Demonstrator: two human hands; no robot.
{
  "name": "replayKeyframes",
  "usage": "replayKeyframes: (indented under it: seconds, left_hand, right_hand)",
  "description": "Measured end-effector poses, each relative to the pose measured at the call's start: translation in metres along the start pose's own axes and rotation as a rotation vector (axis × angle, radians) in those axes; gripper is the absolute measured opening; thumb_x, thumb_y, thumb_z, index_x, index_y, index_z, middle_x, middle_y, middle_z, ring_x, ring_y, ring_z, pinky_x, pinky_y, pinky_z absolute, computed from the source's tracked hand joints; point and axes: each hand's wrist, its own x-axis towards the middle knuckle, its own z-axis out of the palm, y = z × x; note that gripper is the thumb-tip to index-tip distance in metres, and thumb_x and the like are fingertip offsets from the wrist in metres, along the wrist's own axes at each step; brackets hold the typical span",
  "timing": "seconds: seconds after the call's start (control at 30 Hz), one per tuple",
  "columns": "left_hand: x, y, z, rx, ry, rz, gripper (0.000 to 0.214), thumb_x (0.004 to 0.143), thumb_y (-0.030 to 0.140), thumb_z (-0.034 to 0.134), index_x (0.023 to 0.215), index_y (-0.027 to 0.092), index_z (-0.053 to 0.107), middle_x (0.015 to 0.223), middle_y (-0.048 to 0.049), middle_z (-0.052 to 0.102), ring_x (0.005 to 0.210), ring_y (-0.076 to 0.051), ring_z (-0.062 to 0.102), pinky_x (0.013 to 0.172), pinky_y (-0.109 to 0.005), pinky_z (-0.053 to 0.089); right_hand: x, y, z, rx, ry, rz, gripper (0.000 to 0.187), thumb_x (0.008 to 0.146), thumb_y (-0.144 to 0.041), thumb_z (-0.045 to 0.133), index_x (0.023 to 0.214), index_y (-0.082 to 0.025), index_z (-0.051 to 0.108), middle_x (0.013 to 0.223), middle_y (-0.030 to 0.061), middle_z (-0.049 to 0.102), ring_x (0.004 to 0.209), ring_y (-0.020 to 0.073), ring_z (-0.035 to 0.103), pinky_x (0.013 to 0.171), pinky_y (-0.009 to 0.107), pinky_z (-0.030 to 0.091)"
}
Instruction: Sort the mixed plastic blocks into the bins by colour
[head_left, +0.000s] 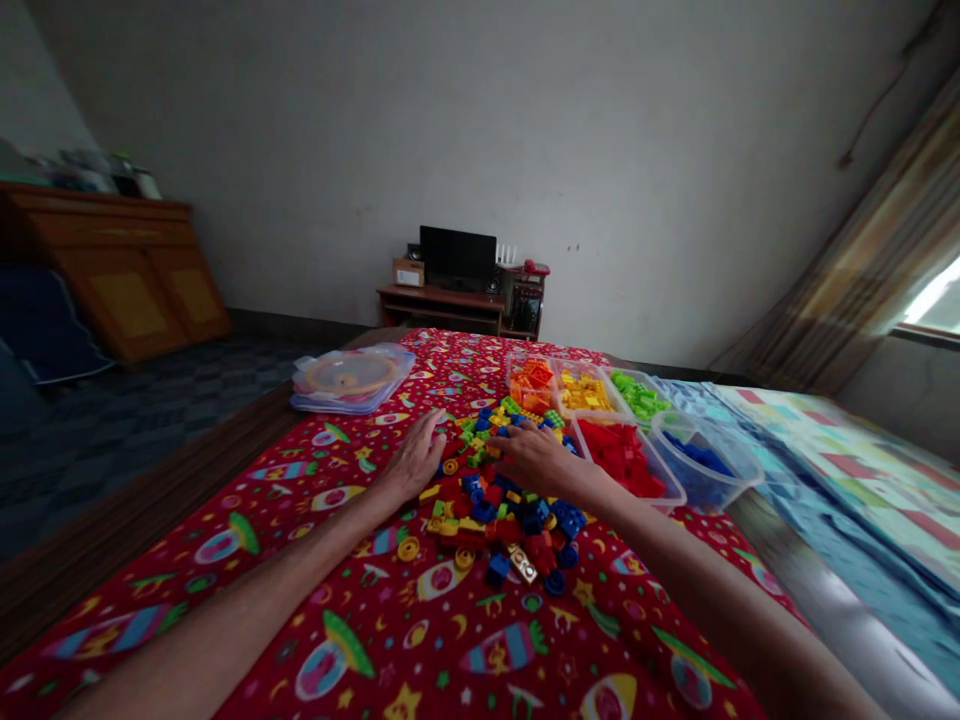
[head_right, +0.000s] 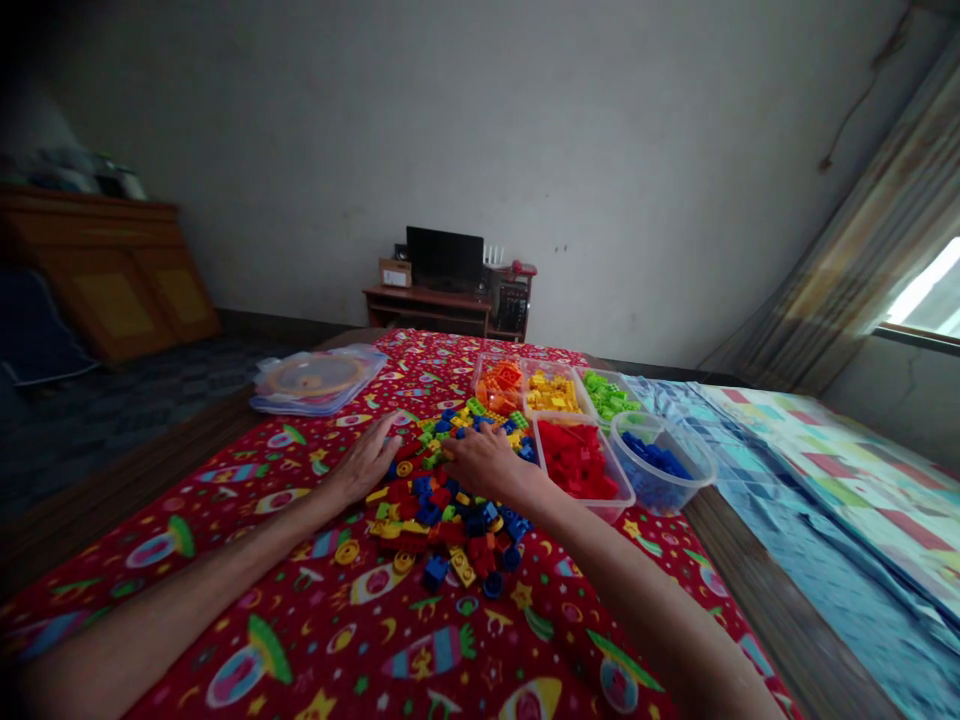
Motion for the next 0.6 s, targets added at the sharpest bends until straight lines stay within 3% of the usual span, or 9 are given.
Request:
replayKeyframes:
  seconds: [0.07,0.13,0.27,0.43,0.6]
  left_hand:
    - [0.001,-0.001,0.001,0.004,-0.003,0.004,0.055,0.089,0.042,0.027,0.133,0.012,0.040,0.140,-0.0159,0.044,0.132,-0.025,0.037,0.112,-0.047,0.028]
    - [0.001,-0.003,0.001,0.014,-0.001,0.008,0.053,0.089,0.043,0.027,0.130,0.012,0.043,0.137,-0.0156,0.046,0.131,-0.025,0.039,0.111,-0.046,0.030]
    - [0.002,-0.007,0.002,0.027,0.016,0.048,0.049,0.090,0.041,0.026,0.124,0.014,0.049,0.133,-0.0141,0.050,0.127,-0.023,0.043,0.111,-0.043,0.031]
    - [0.004,-0.012,0.005,0.035,0.019,0.087,0.046,0.090,0.041,0.026,0.116,0.015,0.054,0.129,-0.0132,0.053,0.125,-0.023,0.046,0.109,-0.044,0.034]
    - [0.003,-0.011,0.005,0.022,0.034,0.095,0.048,0.091,0.043,0.025,0.114,0.013,0.056,0.125,-0.0150,0.055,0.121,-0.025,0.049,0.107,-0.044,0.036]
  right_hand:
    - [0.000,0.004,-0.005,0.051,0.083,0.010,0.035,0.093,-0.033,0.039,0.121,-0.020,0.057,0.105,0.0117,0.066,0.097,0.0228,0.060,0.080,0.030,0.045]
    - [0.005,0.015,-0.010,0.051,0.125,0.127,0.035,0.094,-0.026,0.035,0.117,-0.016,0.058,0.095,0.0124,0.068,0.086,0.0205,0.063,0.073,0.028,0.045]
    - [0.021,0.041,-0.011,-0.036,0.097,0.323,0.032,0.092,-0.020,0.036,0.109,-0.012,0.062,0.102,0.0173,0.067,0.091,0.0229,0.062,0.075,0.029,0.046]
    - [0.029,0.040,0.009,0.024,-0.096,0.190,0.042,0.095,-0.042,0.033,0.111,-0.014,0.060,0.110,0.0161,0.066,0.102,0.0263,0.061,0.084,0.034,0.046]
    - [0.019,0.014,0.017,0.077,-0.024,0.093,0.042,0.096,-0.042,0.034,0.111,-0.013,0.061,0.105,0.0167,0.067,0.099,0.0263,0.063,0.086,0.037,0.045]
